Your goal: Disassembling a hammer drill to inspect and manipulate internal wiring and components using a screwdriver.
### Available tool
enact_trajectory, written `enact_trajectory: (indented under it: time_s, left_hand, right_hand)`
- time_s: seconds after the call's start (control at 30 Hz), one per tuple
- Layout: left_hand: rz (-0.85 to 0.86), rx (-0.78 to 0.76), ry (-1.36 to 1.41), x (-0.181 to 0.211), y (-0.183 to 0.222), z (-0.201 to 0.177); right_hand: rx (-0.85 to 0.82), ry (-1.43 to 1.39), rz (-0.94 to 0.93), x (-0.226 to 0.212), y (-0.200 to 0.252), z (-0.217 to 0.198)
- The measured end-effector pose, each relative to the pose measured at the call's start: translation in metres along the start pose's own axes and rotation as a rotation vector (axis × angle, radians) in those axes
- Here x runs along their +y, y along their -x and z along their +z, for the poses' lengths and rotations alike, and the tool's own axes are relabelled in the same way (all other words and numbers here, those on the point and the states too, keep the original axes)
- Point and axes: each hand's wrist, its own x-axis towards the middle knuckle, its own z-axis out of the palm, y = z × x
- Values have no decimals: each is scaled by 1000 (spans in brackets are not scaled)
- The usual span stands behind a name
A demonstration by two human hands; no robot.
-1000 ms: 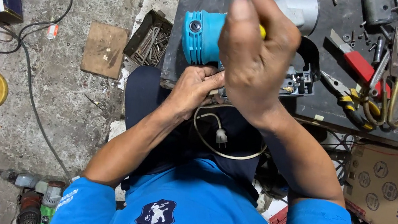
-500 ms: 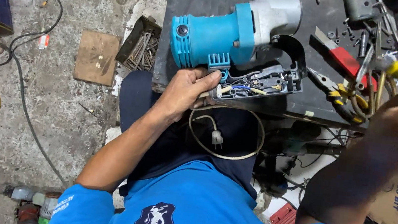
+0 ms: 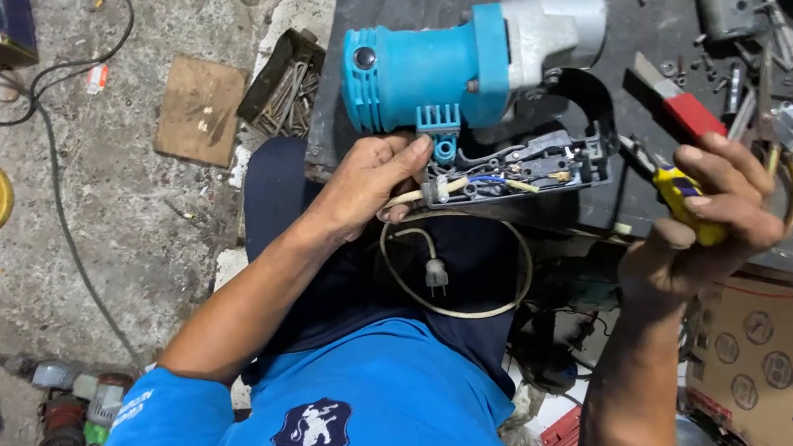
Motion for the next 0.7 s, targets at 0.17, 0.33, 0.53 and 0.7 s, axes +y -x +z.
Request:
enact_trajectory:
  time_s: [0.17, 0.33, 0.53, 0.7]
  left_hand:
    - [16, -76, 104, 0, 0, -4]
    - [21, -73, 86, -3, 0, -9]
    - [19, -70, 55, -1, 4, -8]
    - [60, -69, 54, -10, 5, -12]
  right_hand:
    - [-181, 573, -77, -12, 25, -24]
    - [-136, 518, -44, -26, 39, -24]
    - [-134, 477, -31, 9, 60, -18]
    - [-310, 592, 82, 23, 64, -11]
